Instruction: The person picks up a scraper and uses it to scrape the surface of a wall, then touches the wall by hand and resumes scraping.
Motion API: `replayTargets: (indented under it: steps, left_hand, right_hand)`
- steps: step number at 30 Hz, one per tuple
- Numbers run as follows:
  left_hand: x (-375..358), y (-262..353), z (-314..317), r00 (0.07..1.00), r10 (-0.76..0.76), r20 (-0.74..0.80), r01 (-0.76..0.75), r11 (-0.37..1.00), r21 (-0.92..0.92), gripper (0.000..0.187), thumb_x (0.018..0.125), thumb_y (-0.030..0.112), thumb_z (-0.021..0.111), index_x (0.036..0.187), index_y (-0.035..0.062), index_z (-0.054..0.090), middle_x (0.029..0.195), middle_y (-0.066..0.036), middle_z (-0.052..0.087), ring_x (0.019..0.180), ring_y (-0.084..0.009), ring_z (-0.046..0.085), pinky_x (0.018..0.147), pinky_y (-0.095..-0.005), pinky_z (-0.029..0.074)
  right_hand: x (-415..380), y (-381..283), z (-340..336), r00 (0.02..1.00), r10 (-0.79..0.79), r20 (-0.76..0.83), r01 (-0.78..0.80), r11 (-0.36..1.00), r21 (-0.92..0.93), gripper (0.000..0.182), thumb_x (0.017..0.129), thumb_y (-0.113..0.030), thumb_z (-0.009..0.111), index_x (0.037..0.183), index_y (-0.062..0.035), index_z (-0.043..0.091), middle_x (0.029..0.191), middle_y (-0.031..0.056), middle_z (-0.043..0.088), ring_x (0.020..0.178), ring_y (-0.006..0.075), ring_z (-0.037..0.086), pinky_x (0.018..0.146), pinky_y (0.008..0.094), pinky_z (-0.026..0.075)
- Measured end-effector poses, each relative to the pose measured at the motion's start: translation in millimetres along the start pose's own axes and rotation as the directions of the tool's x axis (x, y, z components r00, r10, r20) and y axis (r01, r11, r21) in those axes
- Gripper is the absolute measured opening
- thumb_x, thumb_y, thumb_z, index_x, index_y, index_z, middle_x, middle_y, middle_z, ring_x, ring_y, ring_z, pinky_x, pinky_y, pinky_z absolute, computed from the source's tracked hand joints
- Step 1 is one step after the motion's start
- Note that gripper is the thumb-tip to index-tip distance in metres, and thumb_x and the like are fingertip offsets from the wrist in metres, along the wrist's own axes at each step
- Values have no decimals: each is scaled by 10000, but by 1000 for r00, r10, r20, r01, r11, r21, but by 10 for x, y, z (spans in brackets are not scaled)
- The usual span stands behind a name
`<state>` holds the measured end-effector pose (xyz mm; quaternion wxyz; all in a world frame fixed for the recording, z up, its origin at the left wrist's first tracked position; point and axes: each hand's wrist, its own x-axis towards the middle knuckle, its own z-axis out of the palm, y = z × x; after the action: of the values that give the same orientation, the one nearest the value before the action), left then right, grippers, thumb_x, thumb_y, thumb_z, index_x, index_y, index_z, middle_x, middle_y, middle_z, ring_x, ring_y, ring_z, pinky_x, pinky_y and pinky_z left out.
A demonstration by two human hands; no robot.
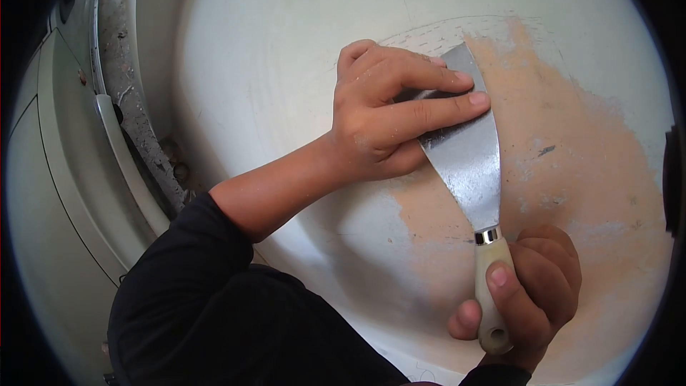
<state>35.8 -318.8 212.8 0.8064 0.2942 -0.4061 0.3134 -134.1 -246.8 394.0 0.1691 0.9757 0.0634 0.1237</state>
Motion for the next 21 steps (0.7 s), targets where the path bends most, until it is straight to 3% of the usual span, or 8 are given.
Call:
replayTargets:
  steps: [6,7,8,12,19,21]
  left_hand:
    - [34,13,-19,1000,8,12,-8,1000,5,385,710,180,912,1080,138,814,1055,-40,736,910,-190,671,771,-295,448]
    - [45,14,-33,999,-5,43,4,1000,6,385,708,175,913,1079,138,814,1050,-40,735,907,-191,670,772,-292,453]
    - [44,-31,36,999,12,-34,-12,1000,12,385,710,178,913,1080,140,814,1047,-35,735,907,-191,670,777,-288,454]
    - [40,-2,-13,1000,12,18,-13,1000,13,389,707,166,915,1080,125,813,1058,-46,729,898,-192,662,809,-293,486]
    - [37,-54,23,1000,0,-26,1,1000,20,390,694,139,919,1070,122,816,1071,-43,725,914,-195,654,817,-294,498]
    - [35,42,-30,1000,-18,22,18,1000,9,386,696,142,917,1068,123,816,1072,-43,725,917,-198,657,815,-296,497]
  right_hand:
    - [8,17,2,1000,9,10,-9,1000,7,278,982,-233,622,1196,-67,560,843,98,558,653,208,525,577,397,460]
    - [18,56,17,999,-2,-35,3,1000,6,229,967,-260,674,1098,-82,613,839,99,567,628,182,535,525,337,434]
    - [22,76,25,997,-9,-73,9,1000,8,204,952,-286,726,1000,-97,667,836,100,575,604,156,545,472,278,407]
    - [43,123,51,992,-96,-83,97,995,6,194,953,-276,721,991,-94,667,835,99,572,607,156,547,471,283,412]
    - [40,83,88,994,-28,-107,30,999,17,192,950,-281,724,972,-98,668,794,86,563,582,149,523,466,278,412]
    - [26,81,83,986,-84,-144,82,996,-22,190,946,-281,725,974,-101,670,783,78,561,579,150,523,479,284,424]
